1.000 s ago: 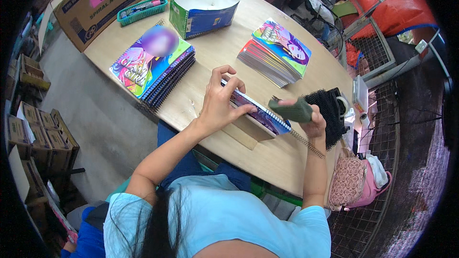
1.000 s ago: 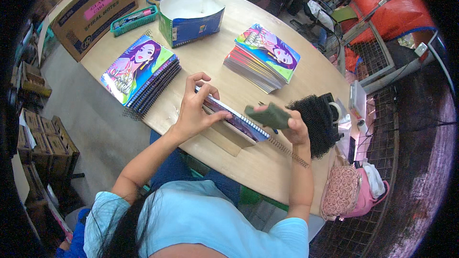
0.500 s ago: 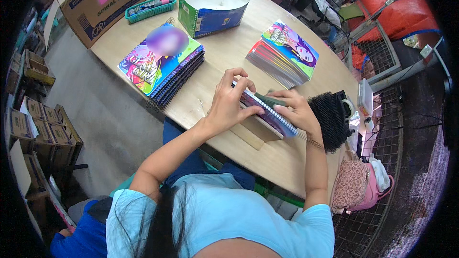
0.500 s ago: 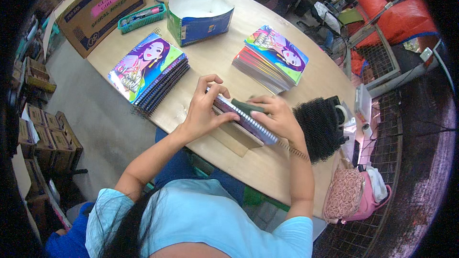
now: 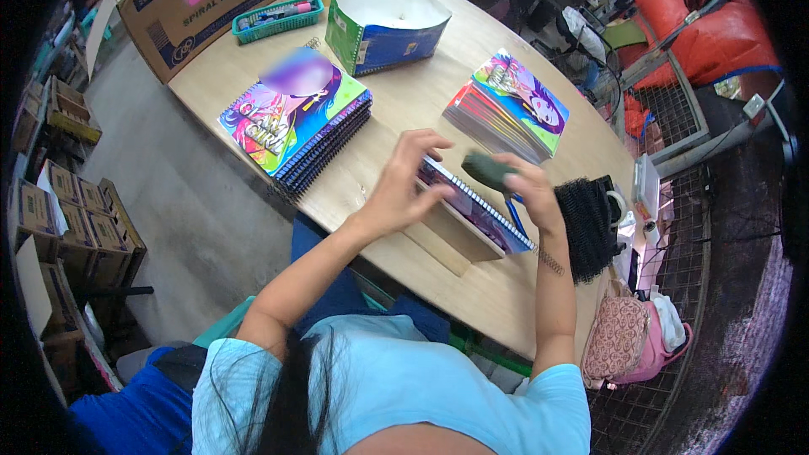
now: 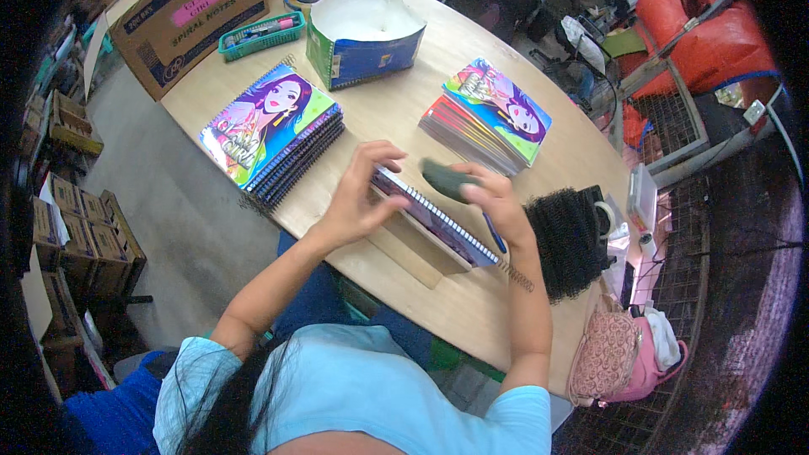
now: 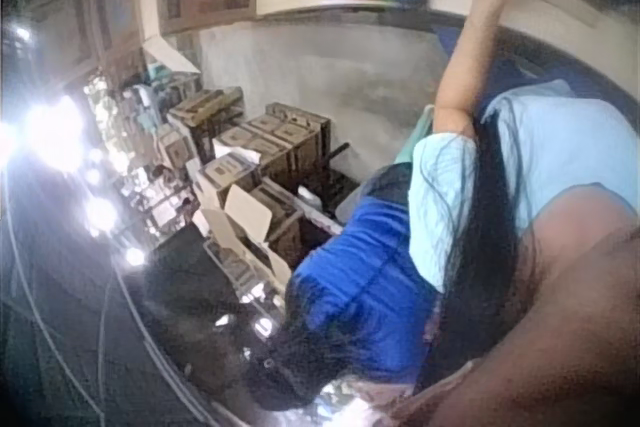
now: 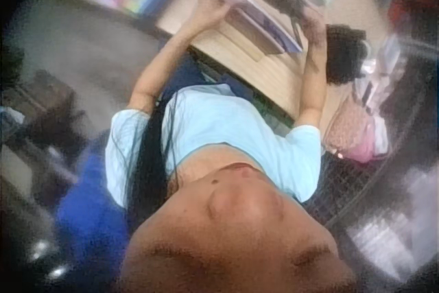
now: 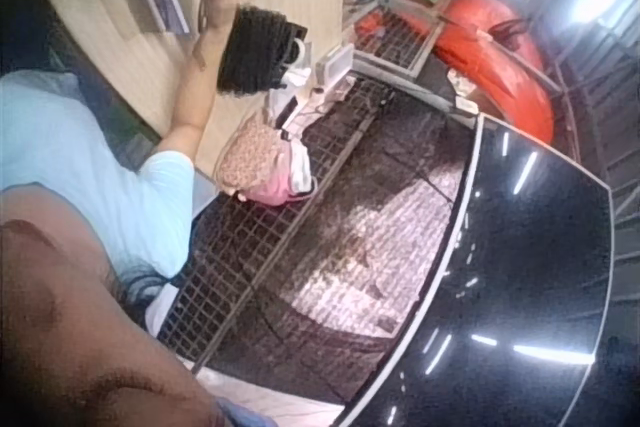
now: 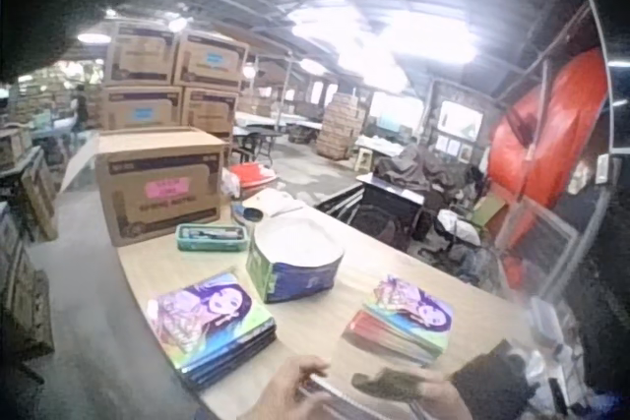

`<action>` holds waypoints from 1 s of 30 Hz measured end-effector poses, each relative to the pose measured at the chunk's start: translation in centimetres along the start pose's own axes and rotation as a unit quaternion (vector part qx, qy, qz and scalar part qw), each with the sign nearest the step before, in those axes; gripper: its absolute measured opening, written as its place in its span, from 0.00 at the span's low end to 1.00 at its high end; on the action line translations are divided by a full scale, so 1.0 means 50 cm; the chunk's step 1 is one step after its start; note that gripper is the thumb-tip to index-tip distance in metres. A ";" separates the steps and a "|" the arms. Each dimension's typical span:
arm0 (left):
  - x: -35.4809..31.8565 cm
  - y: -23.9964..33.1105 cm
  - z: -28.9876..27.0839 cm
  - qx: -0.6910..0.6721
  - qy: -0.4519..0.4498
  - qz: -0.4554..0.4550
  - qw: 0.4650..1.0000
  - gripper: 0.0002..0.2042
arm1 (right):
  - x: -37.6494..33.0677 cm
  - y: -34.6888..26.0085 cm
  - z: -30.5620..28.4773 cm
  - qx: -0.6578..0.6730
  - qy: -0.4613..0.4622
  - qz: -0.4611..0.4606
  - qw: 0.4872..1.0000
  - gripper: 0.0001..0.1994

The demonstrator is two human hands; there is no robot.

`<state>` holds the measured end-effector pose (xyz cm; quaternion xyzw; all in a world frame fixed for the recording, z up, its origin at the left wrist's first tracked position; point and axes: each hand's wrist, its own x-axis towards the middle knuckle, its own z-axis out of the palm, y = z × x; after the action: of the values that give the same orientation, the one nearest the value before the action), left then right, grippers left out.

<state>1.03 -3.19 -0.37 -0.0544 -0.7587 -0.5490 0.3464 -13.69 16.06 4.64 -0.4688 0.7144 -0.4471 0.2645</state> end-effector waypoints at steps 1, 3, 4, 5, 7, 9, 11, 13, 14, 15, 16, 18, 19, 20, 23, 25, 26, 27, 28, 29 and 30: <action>-0.006 -0.023 -0.006 -0.123 0.023 -0.062 0.990 0.20 | 0.002 -0.003 -0.001 0.070 -0.002 -0.006 0.998 0.16; -0.003 -0.046 -0.031 -0.159 -0.011 -0.123 0.980 0.17 | 0.009 -0.022 0.009 -0.013 -0.056 -0.084 0.995 0.16; -0.001 -0.045 -0.039 -0.177 -0.030 -0.154 0.972 0.15 | 0.018 -0.032 0.017 -0.196 -0.050 -0.037 0.979 0.17; 0.000 -0.039 -0.038 -0.173 -0.024 -0.158 0.972 0.13 | 0.015 -0.009 0.011 -0.119 -0.028 -0.019 0.992 0.17; 0.000 -0.041 -0.038 -0.176 -0.021 -0.155 0.972 0.13 | 0.008 0.003 0.006 0.163 -0.013 -0.027 0.986 0.16; 0.001 -0.042 -0.039 -0.180 -0.022 -0.156 0.971 0.13 | 0.007 0.002 0.011 0.149 -0.011 -0.052 0.987 0.20; 0.002 -0.044 -0.041 -0.184 -0.028 -0.159 0.969 0.13 | 0.030 -0.012 0.014 -0.117 -0.030 -0.015 0.993 0.27; 0.002 -0.045 -0.045 -0.188 -0.024 -0.160 0.969 0.14 | 0.033 -0.004 0.016 0.065 -0.002 -0.009 0.998 0.23; 0.003 -0.046 -0.047 -0.190 -0.022 -0.161 0.968 0.15 | 0.024 0.004 0.020 0.314 0.006 -0.018 0.949 0.20; 0.003 -0.047 -0.046 -0.174 -0.006 -0.144 0.974 0.16 | 0.034 0.000 0.037 0.256 0.022 -0.012 0.966 0.20; 0.005 -0.048 -0.044 -0.157 0.011 -0.128 0.979 0.17 | 0.040 -0.021 0.025 0.010 -0.045 -0.010 0.999 0.26; 0.007 -0.046 -0.047 -0.121 0.023 -0.110 0.986 0.19 | 0.065 -0.036 0.029 -0.157 -0.025 0.009 0.987 0.26; 0.008 -0.040 -0.053 -0.103 0.019 -0.108 0.989 0.20 | 0.058 -0.028 0.033 0.063 0.005 0.004 0.998 0.22; 0.011 -0.037 -0.058 -0.084 0.014 -0.106 0.991 0.21 | 0.050 -0.011 0.035 0.280 0.033 -0.001 0.959 0.19; 0.013 -0.039 -0.054 -0.096 0.030 -0.104 0.990 0.22 | 0.080 0.010 0.028 0.001 -0.045 0.032 0.998 0.20; 0.012 -0.047 -0.054 -0.087 0.029 -0.100 0.991 0.23 | 0.096 0.033 0.038 -0.227 -0.058 0.021 0.972 0.25; 0.013 -0.050 -0.053 -0.082 0.028 -0.098 0.991 0.23 | 0.086 0.047 0.042 -0.246 -0.034 -0.015 0.969 0.25; 0.010 -0.049 -0.053 -0.108 0.026 -0.113 0.987 0.22 | 0.073 0.063 0.052 -0.262 -0.015 -0.053 0.964 0.26; 0.010 -0.051 -0.053 -0.123 0.018 -0.115 0.986 0.20 | 0.056 0.080 0.060 -0.279 0.007 -0.090 0.956 0.27; 0.009 -0.056 -0.053 -0.138 0.010 -0.117 0.983 0.19 | 0.026 0.102 0.054 -0.309 0.057 -0.053 0.948 0.28; 0.006 -0.060 -0.053 -0.152 0.002 -0.120 0.981 0.18 | -0.002 0.124 0.049 -0.334 0.103 -0.015 0.937 0.29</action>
<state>0.63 -6.77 -2.17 -0.0140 -0.6665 -0.6958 0.2672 -14.36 16.20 -1.97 -0.4921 0.8389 -0.2323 0.0115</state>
